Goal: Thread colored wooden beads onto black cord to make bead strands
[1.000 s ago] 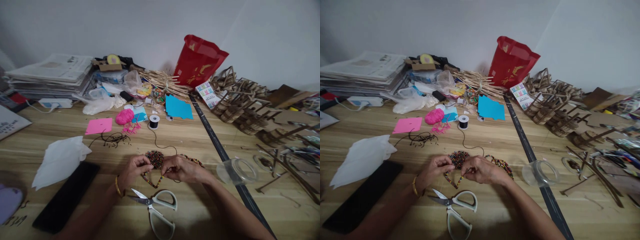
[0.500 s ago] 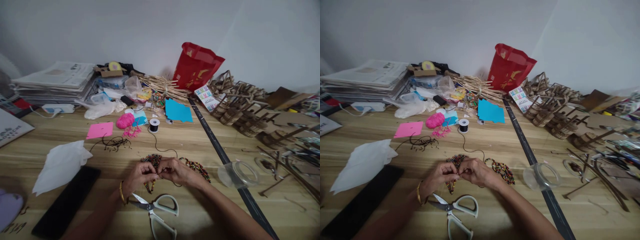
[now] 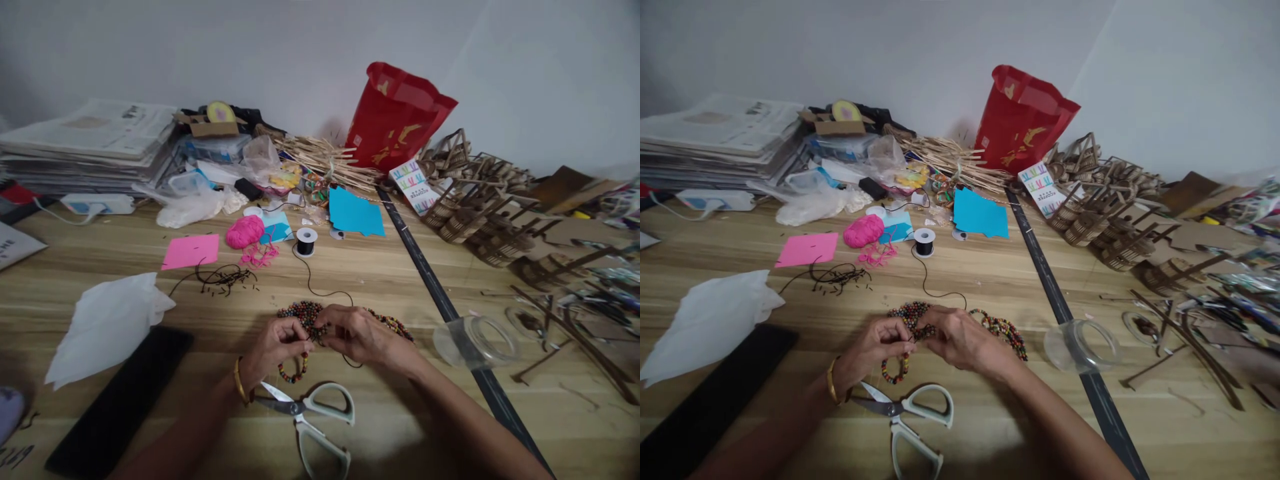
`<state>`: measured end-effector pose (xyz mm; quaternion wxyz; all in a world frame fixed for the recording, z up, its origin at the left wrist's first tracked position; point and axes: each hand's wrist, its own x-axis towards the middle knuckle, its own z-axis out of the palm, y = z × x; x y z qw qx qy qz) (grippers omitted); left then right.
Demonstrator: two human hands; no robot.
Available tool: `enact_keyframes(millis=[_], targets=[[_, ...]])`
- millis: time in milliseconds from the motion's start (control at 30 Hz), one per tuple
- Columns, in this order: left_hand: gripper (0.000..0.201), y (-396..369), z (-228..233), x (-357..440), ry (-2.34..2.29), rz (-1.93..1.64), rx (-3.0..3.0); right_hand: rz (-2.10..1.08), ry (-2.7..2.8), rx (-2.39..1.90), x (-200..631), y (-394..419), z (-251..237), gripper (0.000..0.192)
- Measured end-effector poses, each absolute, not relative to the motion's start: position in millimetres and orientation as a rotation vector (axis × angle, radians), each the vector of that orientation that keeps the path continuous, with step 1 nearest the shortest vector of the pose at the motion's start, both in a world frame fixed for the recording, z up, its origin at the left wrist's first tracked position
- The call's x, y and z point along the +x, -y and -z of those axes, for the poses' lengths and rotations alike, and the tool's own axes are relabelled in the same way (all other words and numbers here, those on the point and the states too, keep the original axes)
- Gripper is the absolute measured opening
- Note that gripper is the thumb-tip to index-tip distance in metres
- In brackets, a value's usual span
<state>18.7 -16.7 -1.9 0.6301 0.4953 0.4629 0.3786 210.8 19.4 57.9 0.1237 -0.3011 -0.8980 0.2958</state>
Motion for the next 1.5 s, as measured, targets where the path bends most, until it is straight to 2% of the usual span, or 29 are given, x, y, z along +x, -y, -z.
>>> enact_keyframes(millis=[333,633,1500], targets=[[0.024,16,6,19,-1.05,-0.86,1.079,-0.905,2.614,-0.801,199,-15,-40,0.008],[0.024,17,6,19,-1.025,-0.873,1.079,-0.69,2.768,-0.826,202,-9,-45,0.015],[0.03,20,7,22,-1.018,-0.868,1.063,-0.784,2.734,-0.859,201,-9,-41,0.011]])
